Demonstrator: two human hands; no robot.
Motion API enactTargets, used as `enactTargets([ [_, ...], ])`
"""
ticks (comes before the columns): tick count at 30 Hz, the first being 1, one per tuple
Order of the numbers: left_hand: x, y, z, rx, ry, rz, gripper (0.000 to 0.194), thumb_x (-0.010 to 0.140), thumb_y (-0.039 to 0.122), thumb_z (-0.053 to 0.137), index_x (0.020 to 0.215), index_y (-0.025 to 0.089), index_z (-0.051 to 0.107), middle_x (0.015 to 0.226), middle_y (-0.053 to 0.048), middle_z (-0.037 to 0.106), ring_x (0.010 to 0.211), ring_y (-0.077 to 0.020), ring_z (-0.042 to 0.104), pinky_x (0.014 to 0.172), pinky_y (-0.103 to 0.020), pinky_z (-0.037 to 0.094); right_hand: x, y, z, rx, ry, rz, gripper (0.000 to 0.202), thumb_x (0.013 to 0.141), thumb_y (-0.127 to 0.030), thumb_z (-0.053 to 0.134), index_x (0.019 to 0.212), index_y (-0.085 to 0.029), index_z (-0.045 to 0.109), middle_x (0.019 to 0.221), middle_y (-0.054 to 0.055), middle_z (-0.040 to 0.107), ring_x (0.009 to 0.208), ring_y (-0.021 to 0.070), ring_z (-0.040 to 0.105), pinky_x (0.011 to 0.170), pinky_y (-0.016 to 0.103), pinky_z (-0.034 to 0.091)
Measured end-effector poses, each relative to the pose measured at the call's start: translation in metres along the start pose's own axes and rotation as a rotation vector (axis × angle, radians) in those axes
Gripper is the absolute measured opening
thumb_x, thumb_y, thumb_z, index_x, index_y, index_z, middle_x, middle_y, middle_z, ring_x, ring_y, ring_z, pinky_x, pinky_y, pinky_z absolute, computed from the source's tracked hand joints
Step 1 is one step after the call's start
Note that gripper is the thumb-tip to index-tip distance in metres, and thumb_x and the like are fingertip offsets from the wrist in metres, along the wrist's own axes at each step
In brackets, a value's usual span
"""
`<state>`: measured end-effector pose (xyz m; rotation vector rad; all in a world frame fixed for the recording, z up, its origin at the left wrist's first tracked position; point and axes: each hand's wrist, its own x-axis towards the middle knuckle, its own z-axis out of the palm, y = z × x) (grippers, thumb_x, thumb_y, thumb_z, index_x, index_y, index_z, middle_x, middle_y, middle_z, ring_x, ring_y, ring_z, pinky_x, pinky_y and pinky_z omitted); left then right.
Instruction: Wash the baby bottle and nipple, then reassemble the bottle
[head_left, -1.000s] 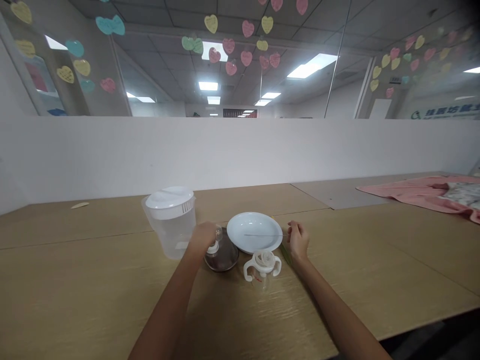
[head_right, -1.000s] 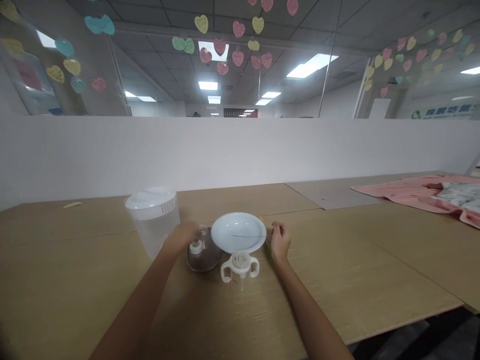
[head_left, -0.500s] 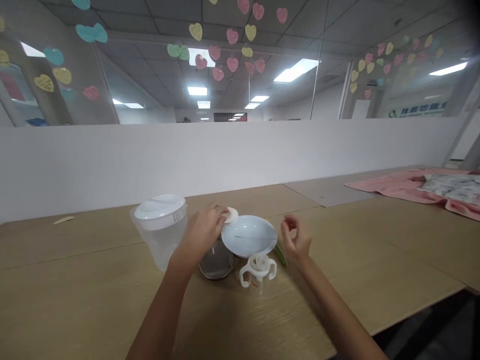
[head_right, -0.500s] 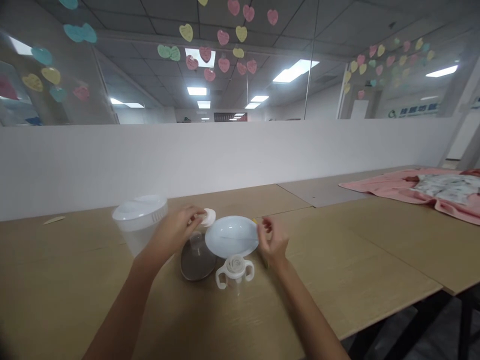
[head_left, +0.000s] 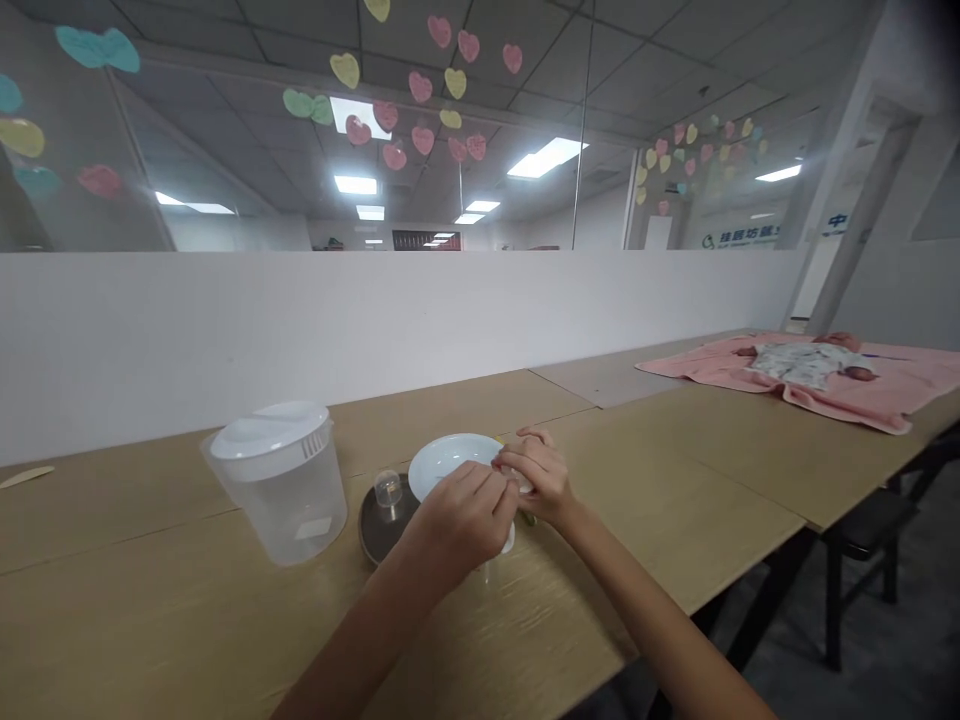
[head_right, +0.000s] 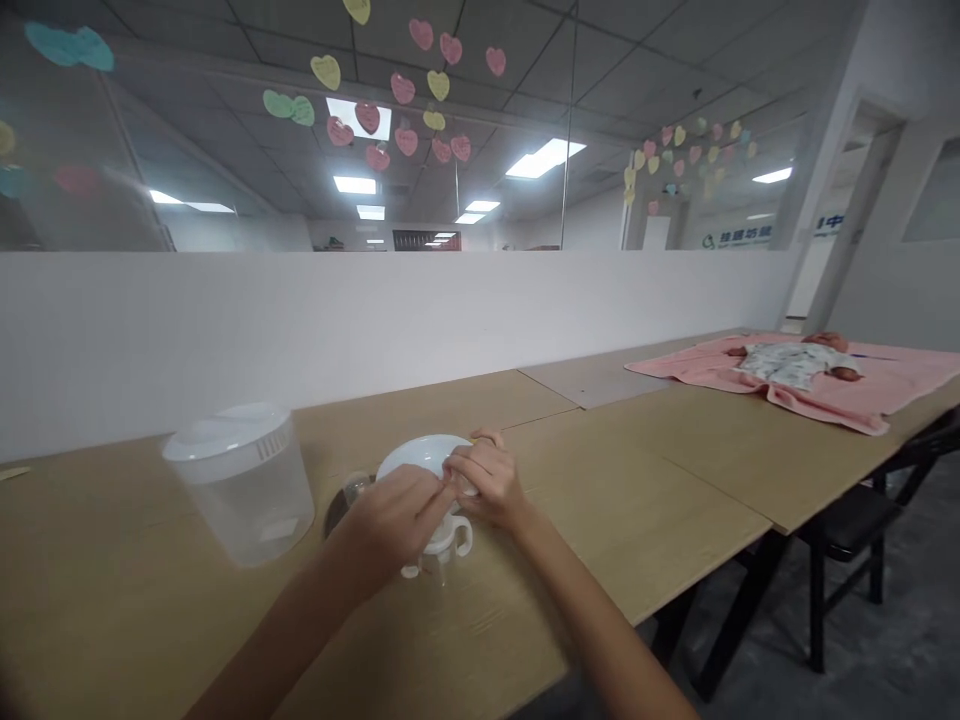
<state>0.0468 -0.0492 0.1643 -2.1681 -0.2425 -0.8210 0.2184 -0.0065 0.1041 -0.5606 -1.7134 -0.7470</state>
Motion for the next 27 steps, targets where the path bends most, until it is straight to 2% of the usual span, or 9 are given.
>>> enactTargets([
  [3,-0.001,0.002,0.011,-0.119,-0.104,-0.043,0.025,0.087,0.003,0.038,0.080,0.012,0.059,0.065,-0.004,0.057,0.061,-0.0168,0.054,0.059,-0.029,0.043,-0.017,0.010,-0.001,0.024,-0.053,0.003,0.014,0.078,-0.015,0.052,0.087,-0.022,0.061,0.075,0.003,0.068,0.066,0.0135,0.061,0.075,0.033,0.047],
  [4,-0.002,0.000,0.017,-0.204,-0.144,-0.090,0.025,0.087,0.004,0.037,0.083,0.013,0.060,0.069,-0.005,0.059,0.064,-0.0171,0.056,0.061,-0.029,0.044,-0.021,0.013,-0.001,0.032,-0.089,0.056,0.011,0.078,-0.019,0.052,0.084,-0.022,0.062,0.076,0.003,0.068,0.068,0.0144,0.061,0.072,0.033,0.048],
  [6,-0.009,-0.004,0.028,-0.400,-0.161,-0.259,0.027,0.090,0.009,0.036,0.096,0.015,0.061,0.080,-0.006,0.064,0.075,-0.0179,0.059,0.071,-0.030,0.047,-0.029,0.018,-0.001,0.017,-0.083,0.283,0.010,0.079,-0.026,0.053,0.078,-0.021,0.062,0.075,0.004,0.067,0.069,0.0159,0.061,0.067,0.032,0.048],
  [9,-0.032,-0.002,0.040,-0.631,-0.019,-0.706,0.033,0.094,0.023,0.036,0.125,0.021,0.048,0.099,-0.005,0.065,0.095,-0.0181,0.060,0.087,-0.033,0.046,-0.037,0.013,0.000,-0.100,0.217,0.760,0.017,0.079,-0.034,0.055,0.073,-0.019,0.059,0.071,0.004,0.063,0.066,0.0164,0.058,0.063,0.030,0.047],
  [11,-0.055,0.010,0.049,-0.746,0.090,-0.942,0.041,0.095,0.028,0.036,0.135,0.022,0.035,0.107,-0.006,0.063,0.101,-0.0179,0.059,0.089,-0.034,0.047,-0.040,0.000,0.003,-0.100,0.365,0.895,0.019,0.079,-0.036,0.057,0.073,-0.018,0.058,0.072,0.004,0.062,0.068,0.0169,0.058,0.064,0.031,0.048],
  [15,-0.099,0.049,0.069,-0.929,0.045,-0.867,0.062,0.088,0.031,0.052,0.141,0.023,0.022,0.133,-0.013,0.048,0.119,-0.0229,0.050,0.097,-0.039,0.044,-0.047,-0.039,0.012,0.118,0.270,0.644,0.010,0.083,-0.027,0.052,0.085,-0.020,0.059,0.082,0.005,0.064,0.079,0.0195,0.062,0.072,0.035,0.050],
  [19,-0.113,0.071,0.086,-0.898,0.053,-0.869,0.064,0.084,0.029,0.059,0.138,0.022,0.026,0.133,-0.014,0.047,0.123,-0.0260,0.047,0.100,-0.043,0.042,-0.057,-0.058,0.022,0.219,0.122,0.415,0.030,0.087,-0.027,0.044,0.114,-0.021,0.055,0.103,0.011,0.066,0.095,0.0240,0.062,0.079,0.042,0.051],
  [22,-0.109,0.070,0.088,-0.881,0.091,-0.918,0.053,0.083,0.027,0.059,0.130,0.021,0.035,0.123,-0.013,0.055,0.112,-0.0238,0.056,0.094,-0.040,0.047,-0.065,-0.057,0.027,0.209,0.021,0.455,0.035,0.088,-0.027,0.041,0.120,-0.020,0.051,0.111,0.012,0.064,0.102,0.0243,0.060,0.084,0.044,0.049],
  [27,-0.105,0.067,0.085,-0.880,0.099,-0.873,0.049,0.082,0.024,0.057,0.127,0.019,0.039,0.122,-0.013,0.055,0.113,-0.0249,0.054,0.094,-0.040,0.046,-0.074,-0.055,0.033,0.344,-0.005,0.660,0.024,0.086,-0.031,0.048,0.107,-0.021,0.044,0.106,0.010,0.065,0.096,0.0215,0.063,0.081,0.040,0.050],
])
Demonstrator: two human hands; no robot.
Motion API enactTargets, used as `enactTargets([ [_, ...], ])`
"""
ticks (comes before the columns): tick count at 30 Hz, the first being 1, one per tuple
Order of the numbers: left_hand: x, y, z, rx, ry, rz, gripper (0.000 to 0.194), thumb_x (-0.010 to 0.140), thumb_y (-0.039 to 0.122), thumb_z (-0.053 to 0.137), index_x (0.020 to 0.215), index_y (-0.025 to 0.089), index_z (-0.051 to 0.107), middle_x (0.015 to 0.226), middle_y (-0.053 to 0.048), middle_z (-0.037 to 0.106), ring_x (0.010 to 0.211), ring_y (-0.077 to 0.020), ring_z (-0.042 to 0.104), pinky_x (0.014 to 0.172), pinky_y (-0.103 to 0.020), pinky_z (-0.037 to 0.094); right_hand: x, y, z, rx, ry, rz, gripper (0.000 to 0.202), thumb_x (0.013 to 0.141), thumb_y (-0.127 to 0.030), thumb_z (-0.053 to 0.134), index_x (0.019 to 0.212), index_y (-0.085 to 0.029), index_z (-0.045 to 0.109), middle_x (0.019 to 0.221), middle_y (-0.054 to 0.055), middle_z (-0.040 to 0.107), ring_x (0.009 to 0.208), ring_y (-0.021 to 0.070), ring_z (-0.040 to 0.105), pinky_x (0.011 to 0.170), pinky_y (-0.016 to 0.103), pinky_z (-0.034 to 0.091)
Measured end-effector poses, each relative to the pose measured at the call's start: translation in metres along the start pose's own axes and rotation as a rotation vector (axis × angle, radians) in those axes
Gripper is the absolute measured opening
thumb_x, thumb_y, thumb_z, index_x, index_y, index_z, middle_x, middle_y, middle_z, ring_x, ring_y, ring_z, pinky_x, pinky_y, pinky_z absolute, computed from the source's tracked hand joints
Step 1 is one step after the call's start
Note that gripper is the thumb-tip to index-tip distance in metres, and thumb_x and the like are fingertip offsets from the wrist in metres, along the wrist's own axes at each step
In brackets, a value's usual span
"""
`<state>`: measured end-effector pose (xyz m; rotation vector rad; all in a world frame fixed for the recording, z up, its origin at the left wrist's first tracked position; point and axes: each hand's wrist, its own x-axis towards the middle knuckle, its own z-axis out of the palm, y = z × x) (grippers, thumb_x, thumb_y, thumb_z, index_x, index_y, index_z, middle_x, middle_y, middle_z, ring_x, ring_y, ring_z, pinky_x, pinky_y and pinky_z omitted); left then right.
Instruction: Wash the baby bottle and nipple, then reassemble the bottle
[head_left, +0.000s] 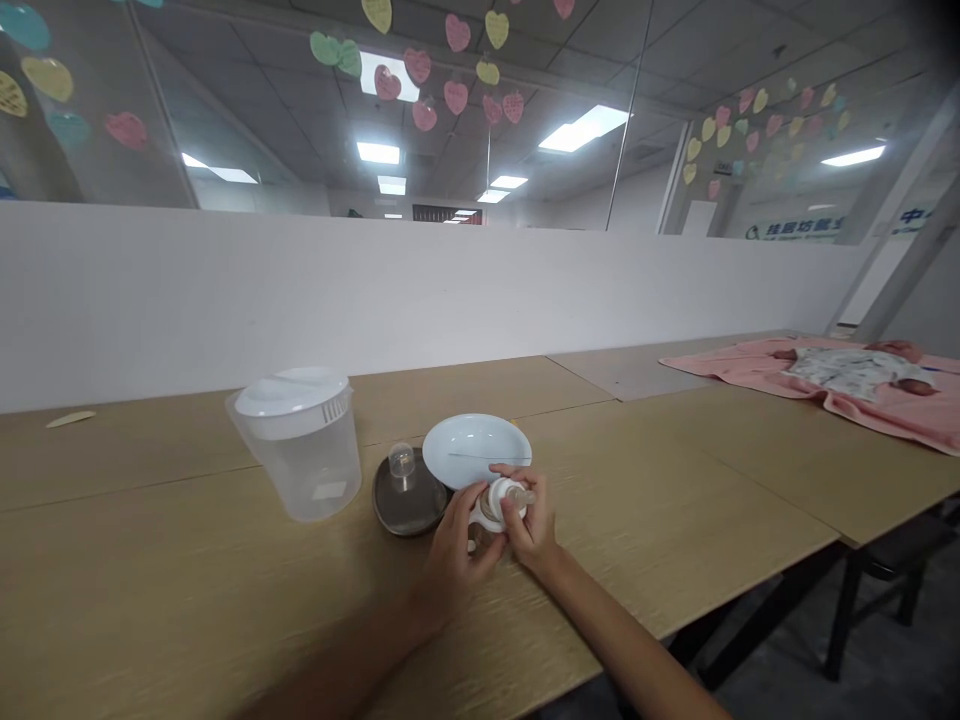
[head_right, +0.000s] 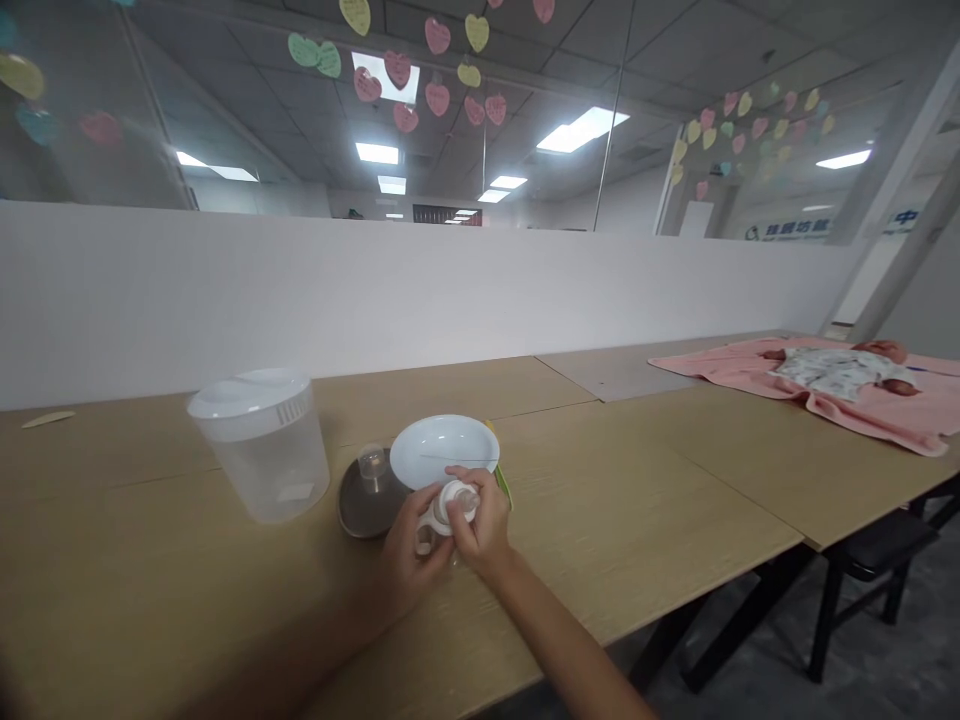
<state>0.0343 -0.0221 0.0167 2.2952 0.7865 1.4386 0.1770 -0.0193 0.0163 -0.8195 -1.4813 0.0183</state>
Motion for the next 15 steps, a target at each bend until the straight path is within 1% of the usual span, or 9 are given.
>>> enactTargets([
  [3,-0.0016,-0.0005,0.0012,-0.022,0.008,-0.002,0.052,0.081,0.021,0.056,0.130,0.019,0.036,0.125,-0.013,0.052,0.115,-0.0251,0.052,0.095,-0.040,0.045,0.0014,-0.0026,0.0017,0.015,-0.022,0.022,0.025,0.082,-0.033,0.055,0.102,-0.022,0.045,0.103,0.009,0.065,0.094,0.0213,0.063,0.080,0.039,0.050],
  [6,-0.0025,-0.0013,0.0029,-0.039,0.006,-0.031,0.054,0.081,0.017,0.054,0.131,0.020,0.033,0.128,-0.014,0.048,0.117,-0.0250,0.050,0.096,-0.041,0.044,0.0055,-0.0065,0.0009,-0.060,-0.033,-0.049,0.023,0.081,-0.035,0.055,0.098,-0.021,0.052,0.101,0.009,0.064,0.096,0.0230,0.060,0.082,0.041,0.048],
  [8,-0.0021,-0.0013,0.0031,-0.039,-0.005,-0.030,0.054,0.081,0.017,0.054,0.131,0.020,0.033,0.128,-0.015,0.047,0.118,-0.0254,0.049,0.097,-0.041,0.043,0.0066,-0.0068,-0.0007,-0.103,-0.037,-0.104,0.025,0.081,-0.037,0.054,0.100,-0.021,0.055,0.100,0.010,0.062,0.096,0.0244,0.058,0.082,0.042,0.047],
  [10,-0.0013,-0.0012,0.0029,-0.039,-0.006,0.004,0.054,0.081,0.017,0.054,0.131,0.020,0.033,0.128,-0.014,0.047,0.119,-0.0256,0.047,0.097,-0.042,0.043,0.0054,-0.0053,-0.0025,-0.124,-0.052,-0.128,0.031,0.081,-0.038,0.052,0.105,-0.019,0.056,0.100,0.010,0.058,0.094,0.0248,0.057,0.080,0.042,0.047],
  [12,-0.0008,-0.0012,0.0028,-0.047,0.006,0.034,0.054,0.081,0.017,0.055,0.130,0.020,0.034,0.127,-0.014,0.047,0.119,-0.0253,0.047,0.097,-0.041,0.042,0.0027,-0.0031,-0.0036,-0.133,-0.059,-0.117,0.033,0.082,-0.036,0.050,0.109,-0.018,0.056,0.098,0.010,0.055,0.091,0.0240,0.056,0.076,0.040,0.048],
  [15,-0.0005,-0.0011,0.0032,-0.071,0.047,0.015,0.047,0.079,0.018,0.059,0.122,0.020,0.039,0.125,-0.013,0.048,0.116,-0.0247,0.049,0.096,-0.040,0.043,-0.0011,-0.0002,-0.0036,-0.122,-0.068,-0.089,0.032,0.083,-0.035,0.047,0.110,-0.018,0.054,0.096,0.009,0.054,0.089,0.0230,0.056,0.075,0.039,0.048],
])
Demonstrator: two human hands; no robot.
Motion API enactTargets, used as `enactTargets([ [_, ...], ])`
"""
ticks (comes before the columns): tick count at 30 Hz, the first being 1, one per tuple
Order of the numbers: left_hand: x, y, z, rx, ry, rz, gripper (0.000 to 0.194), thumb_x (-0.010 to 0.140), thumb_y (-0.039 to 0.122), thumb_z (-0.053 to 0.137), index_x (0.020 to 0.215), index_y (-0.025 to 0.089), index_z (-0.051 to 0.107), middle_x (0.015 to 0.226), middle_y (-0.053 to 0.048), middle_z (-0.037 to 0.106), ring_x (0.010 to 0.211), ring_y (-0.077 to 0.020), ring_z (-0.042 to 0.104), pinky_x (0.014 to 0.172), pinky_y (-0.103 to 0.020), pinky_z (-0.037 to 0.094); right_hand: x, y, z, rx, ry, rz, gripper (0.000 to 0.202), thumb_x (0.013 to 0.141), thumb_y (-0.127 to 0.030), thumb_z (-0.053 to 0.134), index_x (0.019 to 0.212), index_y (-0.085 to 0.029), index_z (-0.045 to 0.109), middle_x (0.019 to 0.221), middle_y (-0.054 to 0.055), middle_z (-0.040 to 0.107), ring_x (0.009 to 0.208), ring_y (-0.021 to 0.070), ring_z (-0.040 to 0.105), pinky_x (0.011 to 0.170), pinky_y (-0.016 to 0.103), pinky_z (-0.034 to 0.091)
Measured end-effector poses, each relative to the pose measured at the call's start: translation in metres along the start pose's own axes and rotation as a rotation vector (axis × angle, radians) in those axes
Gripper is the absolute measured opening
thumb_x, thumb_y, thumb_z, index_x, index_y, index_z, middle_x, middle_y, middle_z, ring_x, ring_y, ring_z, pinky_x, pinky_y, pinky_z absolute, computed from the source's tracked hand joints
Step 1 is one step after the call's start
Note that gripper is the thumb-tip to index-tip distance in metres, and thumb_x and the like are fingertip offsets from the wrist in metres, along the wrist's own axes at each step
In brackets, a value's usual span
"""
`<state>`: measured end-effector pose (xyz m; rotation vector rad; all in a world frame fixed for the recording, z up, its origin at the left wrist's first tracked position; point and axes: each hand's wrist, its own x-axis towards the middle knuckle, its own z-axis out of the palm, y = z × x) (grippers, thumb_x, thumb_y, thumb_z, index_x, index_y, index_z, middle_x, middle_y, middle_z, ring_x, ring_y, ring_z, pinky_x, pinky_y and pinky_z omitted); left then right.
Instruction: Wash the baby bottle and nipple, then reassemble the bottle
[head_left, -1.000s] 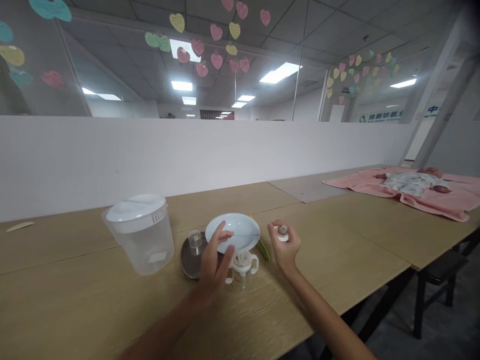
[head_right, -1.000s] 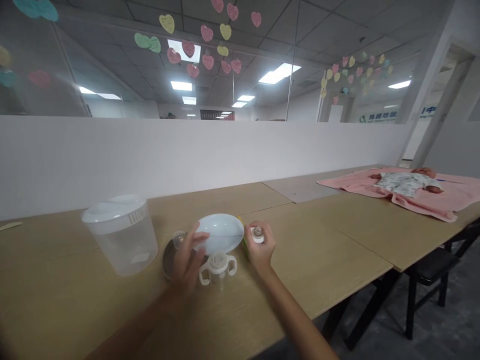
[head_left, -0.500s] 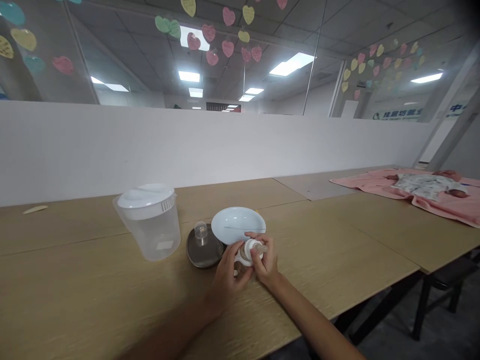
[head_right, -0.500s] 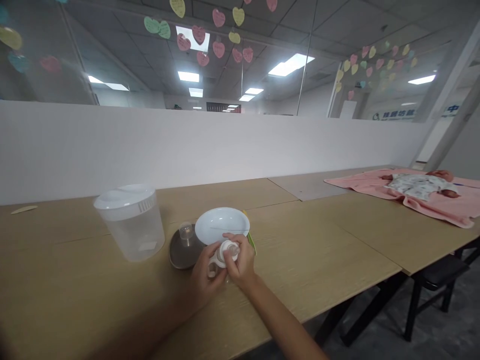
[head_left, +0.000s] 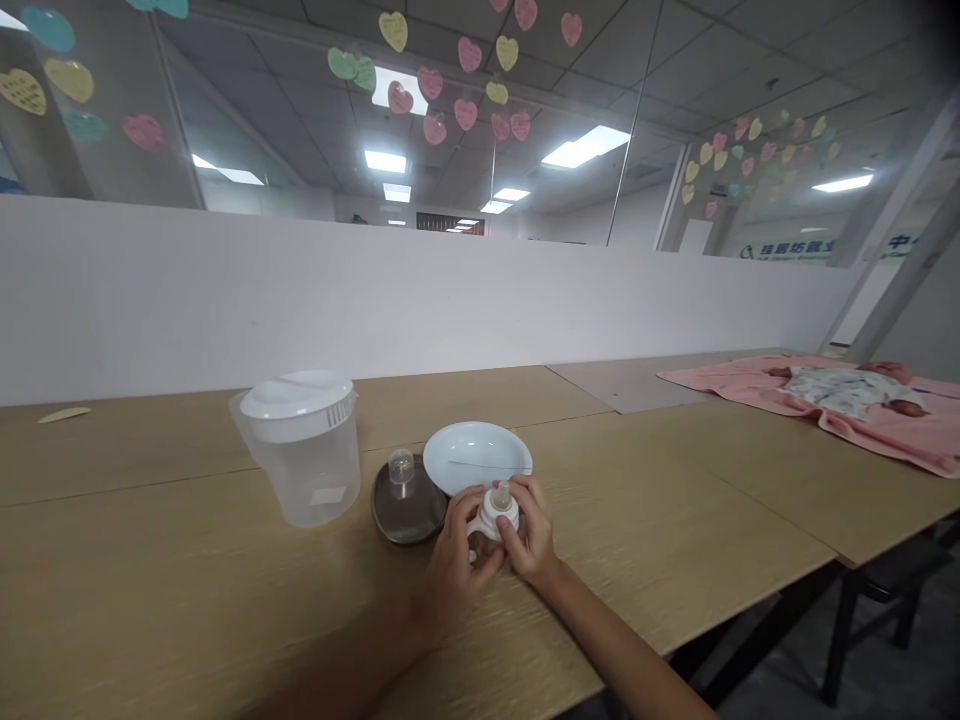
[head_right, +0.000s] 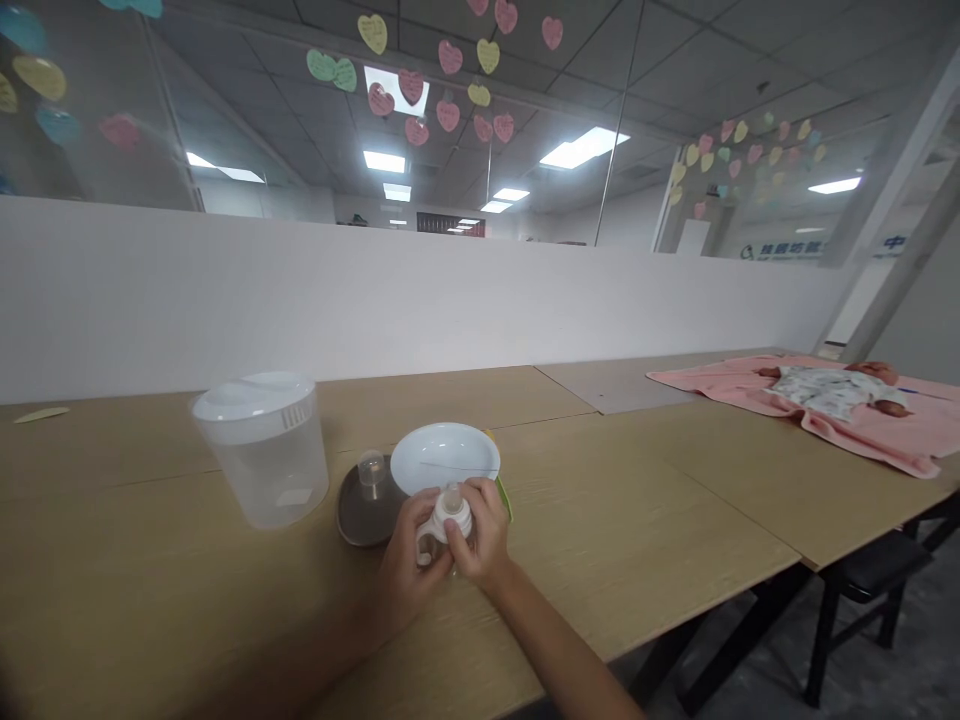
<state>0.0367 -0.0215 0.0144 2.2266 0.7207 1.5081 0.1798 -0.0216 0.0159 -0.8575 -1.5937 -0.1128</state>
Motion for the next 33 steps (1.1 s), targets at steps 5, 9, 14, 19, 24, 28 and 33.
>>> enactTargets([
  [5,0.002,0.003,-0.001,-0.066,0.046,-0.071,0.029,0.076,0.024,0.065,0.098,0.020,0.046,0.119,-0.011,0.051,0.110,-0.0245,0.052,0.089,-0.038,0.046,-0.003,0.005,0.003,0.122,0.060,0.053,0.027,0.083,-0.035,0.046,0.105,-0.020,0.050,0.096,0.008,0.056,0.089,0.0218,0.056,0.075,0.037,0.047],
  [9,0.004,0.008,-0.002,-0.164,0.042,-0.128,0.029,0.077,0.026,0.066,0.100,0.020,0.050,0.114,-0.010,0.054,0.109,-0.0242,0.053,0.091,-0.038,0.045,-0.003,0.009,0.002,0.130,0.102,0.047,0.022,0.083,-0.036,0.047,0.095,-0.020,0.053,0.087,0.006,0.057,0.082,0.0208,0.056,0.072,0.037,0.046],
  [14,0.005,0.010,-0.001,-0.197,0.064,-0.173,0.034,0.074,0.027,0.068,0.104,0.020,0.053,0.113,-0.009,0.056,0.108,-0.0242,0.054,0.092,-0.037,0.045,-0.003,0.009,0.000,0.052,0.141,0.018,0.017,0.084,-0.033,0.045,0.092,-0.020,0.053,0.082,0.005,0.057,0.077,0.0202,0.055,0.071,0.038,0.044],
  [19,0.005,0.008,0.000,-0.194,0.060,-0.182,0.036,0.076,0.023,0.064,0.109,0.020,0.050,0.112,-0.009,0.055,0.108,-0.0231,0.054,0.092,-0.038,0.046,0.000,0.002,0.001,0.001,0.130,-0.016,0.023,0.079,-0.036,0.053,0.095,-0.020,0.051,0.090,0.006,0.053,0.085,0.0217,0.053,0.075,0.038,0.044],
  [24,0.005,0.010,0.000,-0.188,0.040,-0.207,0.040,0.077,0.018,0.061,0.114,0.021,0.046,0.111,-0.007,0.056,0.106,-0.0213,0.056,0.091,-0.037,0.046,0.002,-0.003,0.001,-0.069,0.116,0.010,0.025,0.077,-0.035,0.057,0.096,-0.021,0.049,0.087,0.005,0.052,0.081,0.0207,0.052,0.072,0.037,0.042],
  [28,0.006,0.012,-0.002,-0.164,0.025,-0.221,0.041,0.076,0.022,0.064,0.113,0.020,0.047,0.109,-0.007,0.058,0.102,-0.0220,0.058,0.087,-0.036,0.048,0.003,0.002,-0.001,-0.026,0.053,-0.046,0.023,0.085,-0.034,0.042,0.101,-0.021,0.052,0.091,0.006,0.058,0.084,0.0222,0.054,0.075,0.040,0.040],
  [33,0.007,0.012,-0.002,-0.154,0.057,-0.150,0.042,0.074,0.023,0.068,0.111,0.020,0.049,0.112,-0.008,0.054,0.108,-0.0234,0.053,0.092,-0.038,0.045,0.005,0.008,-0.001,0.095,0.048,-0.002,0.028,0.088,-0.040,0.038,0.097,-0.021,0.057,0.089,0.005,0.061,0.083,0.0222,0.054,0.076,0.041,0.040],
])
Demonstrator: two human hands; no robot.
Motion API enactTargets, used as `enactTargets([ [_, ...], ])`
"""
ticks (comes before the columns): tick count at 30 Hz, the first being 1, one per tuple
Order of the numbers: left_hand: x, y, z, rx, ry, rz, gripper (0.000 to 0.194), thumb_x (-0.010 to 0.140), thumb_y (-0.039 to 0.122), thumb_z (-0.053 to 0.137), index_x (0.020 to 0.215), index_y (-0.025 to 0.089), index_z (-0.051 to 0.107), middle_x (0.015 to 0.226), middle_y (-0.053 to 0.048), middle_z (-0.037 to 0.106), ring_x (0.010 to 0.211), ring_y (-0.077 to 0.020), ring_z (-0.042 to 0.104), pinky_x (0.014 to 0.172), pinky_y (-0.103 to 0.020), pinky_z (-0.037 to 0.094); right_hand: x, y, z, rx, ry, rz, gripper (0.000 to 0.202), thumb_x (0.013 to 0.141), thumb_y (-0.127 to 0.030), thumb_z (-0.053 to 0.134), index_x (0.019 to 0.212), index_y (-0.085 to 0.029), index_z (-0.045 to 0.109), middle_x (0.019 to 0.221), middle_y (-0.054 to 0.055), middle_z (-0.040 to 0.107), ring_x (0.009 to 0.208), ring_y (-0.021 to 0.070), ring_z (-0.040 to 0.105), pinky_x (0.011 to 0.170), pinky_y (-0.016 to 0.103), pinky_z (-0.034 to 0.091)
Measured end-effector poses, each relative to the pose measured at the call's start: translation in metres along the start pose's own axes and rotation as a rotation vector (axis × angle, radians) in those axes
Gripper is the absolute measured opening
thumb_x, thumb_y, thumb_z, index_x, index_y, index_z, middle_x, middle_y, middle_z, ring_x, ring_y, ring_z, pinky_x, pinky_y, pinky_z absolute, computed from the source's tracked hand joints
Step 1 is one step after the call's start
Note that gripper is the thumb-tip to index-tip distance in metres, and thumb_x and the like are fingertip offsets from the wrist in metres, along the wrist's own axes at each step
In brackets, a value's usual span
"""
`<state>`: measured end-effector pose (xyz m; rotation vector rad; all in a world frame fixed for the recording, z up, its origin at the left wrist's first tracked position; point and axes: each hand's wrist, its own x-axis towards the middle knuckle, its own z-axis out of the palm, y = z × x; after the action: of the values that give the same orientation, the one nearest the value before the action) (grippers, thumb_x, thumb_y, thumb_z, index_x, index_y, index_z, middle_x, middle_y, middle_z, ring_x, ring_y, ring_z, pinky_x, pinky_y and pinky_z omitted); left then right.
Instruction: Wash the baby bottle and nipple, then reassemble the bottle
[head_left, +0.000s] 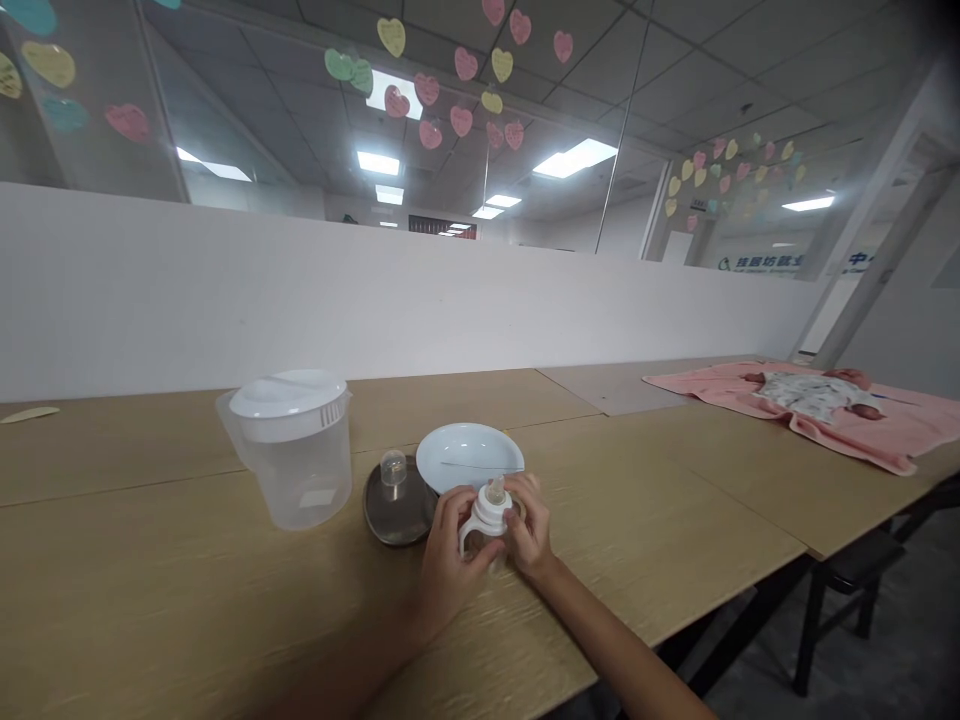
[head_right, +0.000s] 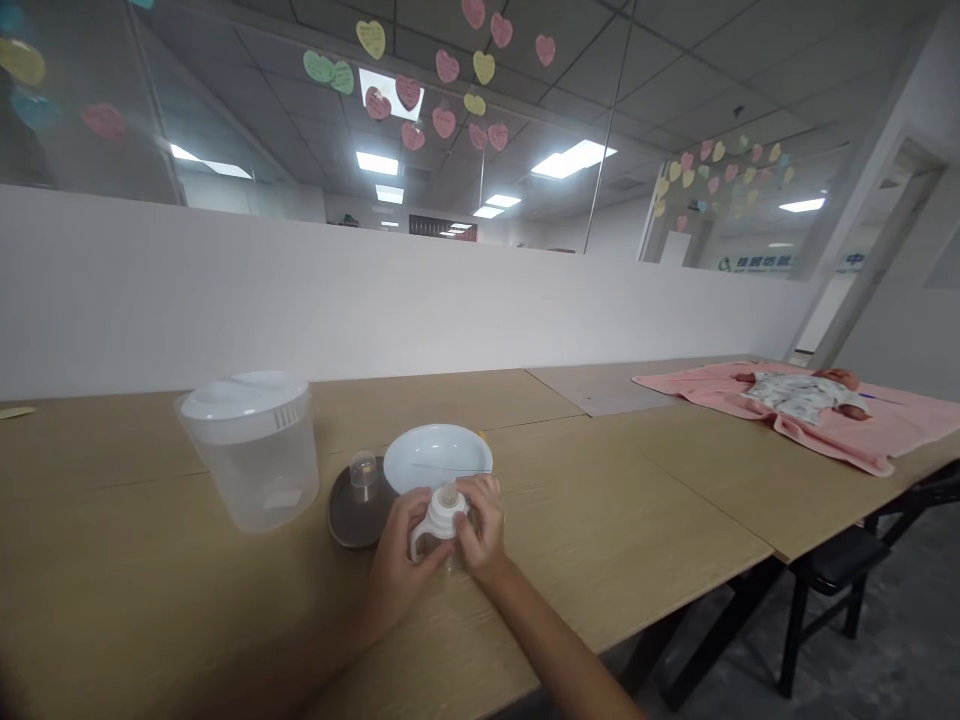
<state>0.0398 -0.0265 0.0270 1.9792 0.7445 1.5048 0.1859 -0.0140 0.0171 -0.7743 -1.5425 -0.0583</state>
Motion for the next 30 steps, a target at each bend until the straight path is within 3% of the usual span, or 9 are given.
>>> enactTargets([
  [7,-0.001,-0.002,0.001,0.010,0.020,0.020,0.031,0.076,0.018,0.064,0.103,0.021,0.050,0.112,-0.008,0.052,0.108,-0.0223,0.052,0.091,-0.037,0.045,0.003,-0.011,0.000,-0.054,-0.050,0.082,0.028,0.080,-0.040,0.054,0.099,-0.019,0.058,0.089,0.006,0.051,0.087,0.0222,0.052,0.078,0.039,0.043],
  [13,-0.002,-0.004,0.001,0.028,0.018,-0.002,0.023,0.074,0.016,0.065,0.091,0.020,0.050,0.109,-0.007,0.053,0.107,-0.0227,0.052,0.092,-0.038,0.044,0.000,-0.008,0.000,-0.031,-0.083,0.028,0.033,0.082,-0.033,0.050,0.112,-0.020,0.055,0.095,0.007,0.053,0.089,0.0228,0.051,0.078,0.040,0.043],
  [20,0.000,-0.004,0.001,-0.039,-0.020,-0.048,0.036,0.078,0.024,0.065,0.109,0.021,0.048,0.112,-0.008,0.051,0.108,-0.0217,0.052,0.093,-0.037,0.045,-0.007,-0.001,-0.002,-0.088,0.086,-0.108,0.037,0.078,-0.029,0.050,0.114,-0.019,0.047,0.086,0.005,0.050,0.079,0.0207,0.049,0.072,0.040,0.041],
  [26,-0.001,-0.009,0.002,-0.019,-0.032,-0.088,0.050,0.080,0.026,0.061,0.125,0.022,0.039,0.124,-0.010,0.047,0.112,-0.0228,0.051,0.095,-0.039,0.043,-0.004,-0.008,-0.002,-0.127,0.064,-0.270,0.031,0.074,-0.024,0.049,0.105,-0.020,0.049,0.077,0.004,0.051,0.074,0.0206,0.050,0.071,0.042,0.041],
  [30,-0.002,-0.013,0.002,-0.088,0.002,-0.070,0.045,0.078,0.023,0.062,0.118,0.021,0.042,0.117,-0.010,0.051,0.107,-0.0232,0.054,0.092,-0.039,0.045,-0.008,-0.009,0.000,-0.178,0.018,-0.331,0.030,0.072,-0.021,0.051,0.102,-0.022,0.050,0.078,0.003,0.055,0.072,0.0192,0.053,0.077,0.046,0.040],
])
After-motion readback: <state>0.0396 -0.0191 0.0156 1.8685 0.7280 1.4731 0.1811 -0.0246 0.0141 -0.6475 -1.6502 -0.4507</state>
